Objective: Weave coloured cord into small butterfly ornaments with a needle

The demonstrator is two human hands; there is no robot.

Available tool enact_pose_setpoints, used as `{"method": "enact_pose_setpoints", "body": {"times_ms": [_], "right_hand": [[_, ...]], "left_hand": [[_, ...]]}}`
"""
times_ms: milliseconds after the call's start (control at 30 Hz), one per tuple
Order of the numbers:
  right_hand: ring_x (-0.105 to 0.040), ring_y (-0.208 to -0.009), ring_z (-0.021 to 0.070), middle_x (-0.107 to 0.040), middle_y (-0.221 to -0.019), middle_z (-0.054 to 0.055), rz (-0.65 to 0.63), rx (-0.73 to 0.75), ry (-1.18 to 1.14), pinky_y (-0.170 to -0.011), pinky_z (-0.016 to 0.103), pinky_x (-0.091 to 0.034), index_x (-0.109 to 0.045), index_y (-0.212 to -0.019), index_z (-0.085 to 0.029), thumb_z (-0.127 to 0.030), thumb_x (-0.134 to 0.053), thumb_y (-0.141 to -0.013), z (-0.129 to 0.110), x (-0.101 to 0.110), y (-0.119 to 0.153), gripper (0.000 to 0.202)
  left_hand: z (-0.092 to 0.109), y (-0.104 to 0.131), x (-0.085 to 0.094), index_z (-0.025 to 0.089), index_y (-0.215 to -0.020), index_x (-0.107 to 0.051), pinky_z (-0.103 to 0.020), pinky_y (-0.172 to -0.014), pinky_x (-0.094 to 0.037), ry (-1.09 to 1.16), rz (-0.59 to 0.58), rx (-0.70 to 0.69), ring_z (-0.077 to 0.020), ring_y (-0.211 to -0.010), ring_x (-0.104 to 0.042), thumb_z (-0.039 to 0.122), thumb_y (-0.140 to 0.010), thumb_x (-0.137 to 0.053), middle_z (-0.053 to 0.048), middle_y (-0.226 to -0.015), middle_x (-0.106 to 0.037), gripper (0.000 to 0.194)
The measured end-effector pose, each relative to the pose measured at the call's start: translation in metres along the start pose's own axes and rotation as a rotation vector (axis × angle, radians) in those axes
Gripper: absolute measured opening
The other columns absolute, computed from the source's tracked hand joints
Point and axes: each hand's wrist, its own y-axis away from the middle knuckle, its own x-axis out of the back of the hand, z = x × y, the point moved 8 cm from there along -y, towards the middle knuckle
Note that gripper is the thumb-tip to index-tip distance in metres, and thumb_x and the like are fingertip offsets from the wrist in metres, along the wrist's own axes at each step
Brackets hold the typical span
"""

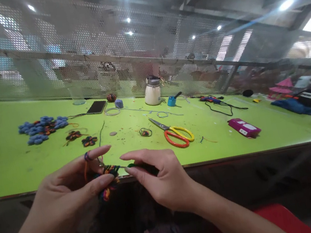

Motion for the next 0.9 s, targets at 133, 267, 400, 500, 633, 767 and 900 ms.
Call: {"method": "enact_pose_setpoints", "body": {"times_ms": [133,267,400,500,633,767,900], "right_hand": [[-0.07,-0.083,0.0124,-0.076,-0.094,0.006,-0.031,0.195,0.188,-0.075,0.018,-0.053,-0.068,-0.105,-0.013,-0.007,-0.061,-0.084,-0.017,0.004,-0.001,0.023],[-0.071,-0.087,0.0134,-0.075,-0.1,0.008,-0.077,0.222,0.263,-0.077,0.019,-0.054,-0.065,-0.111,-0.012,-0.008,-0.059,-0.086,-0.016,0.002,0.0,0.026],[-0.071,-0.087,0.0136,-0.074,-0.101,0.009,-0.106,0.266,0.312,-0.077,0.019,-0.054,-0.063,-0.114,-0.011,-0.008,-0.058,-0.087,-0.019,0.002,0.0,0.028],[-0.071,-0.089,0.0134,-0.074,-0.101,0.009,-0.134,0.286,0.339,-0.079,0.019,-0.053,-0.064,-0.113,-0.01,-0.008,-0.058,-0.087,-0.023,0.004,-0.001,0.027],[-0.069,-0.097,0.0131,-0.074,-0.105,0.009,-0.187,0.302,0.362,-0.086,0.017,-0.051,-0.063,-0.115,-0.01,-0.006,-0.059,-0.085,-0.027,0.006,-0.005,0.03],[-0.068,-0.102,0.0126,-0.073,-0.111,0.009,-0.206,0.317,0.362,-0.09,0.016,-0.05,-0.06,-0.121,-0.012,-0.007,-0.059,-0.085,-0.029,0.007,-0.006,0.036],[-0.069,-0.097,0.0119,-0.073,-0.11,0.007,-0.201,0.34,0.346,-0.087,0.016,-0.051,-0.06,-0.123,-0.016,-0.008,-0.06,-0.085,-0.03,0.007,-0.007,0.039]], "left_hand": [[0.002,0.005,0.004,0.029,-0.098,-0.077,-0.015,-0.056,-0.047,-0.017,0.105,-0.003,-0.0067,-0.057,-0.056,0.015,-0.064,-0.08,0.006,-0.063,-0.062,0.036],[0.005,0.009,0.004,0.027,-0.101,-0.076,-0.019,-0.058,-0.047,-0.078,0.142,-0.011,-0.0088,-0.058,-0.057,0.017,-0.066,-0.078,0.004,-0.066,-0.066,0.037],[0.005,0.01,0.004,0.027,-0.101,-0.076,-0.02,-0.058,-0.046,-0.1,0.128,-0.009,-0.0098,-0.057,-0.058,0.017,-0.067,-0.077,0.004,-0.063,-0.067,0.035],[0.003,0.009,0.006,0.028,-0.096,-0.077,-0.019,-0.057,-0.046,-0.076,0.097,0.005,-0.009,-0.056,-0.058,0.018,-0.067,-0.078,0.004,-0.063,-0.069,0.031],[-0.006,0.005,0.008,0.029,-0.087,-0.079,-0.016,-0.057,-0.047,0.02,0.008,0.1,-0.0079,-0.057,-0.059,0.02,-0.063,-0.083,0.004,-0.064,-0.07,0.026],[-0.018,0.002,0.011,0.024,-0.076,-0.079,-0.014,-0.056,-0.047,0.221,-0.004,0.245,-0.0078,-0.057,-0.061,0.02,-0.056,-0.088,0.003,-0.063,-0.07,0.023],[-0.025,0.003,0.006,0.019,-0.071,-0.076,-0.013,-0.05,-0.047,0.392,-0.075,0.351,-0.0073,-0.051,-0.06,0.017,-0.054,-0.088,0.002,-0.063,-0.068,0.021]]}}
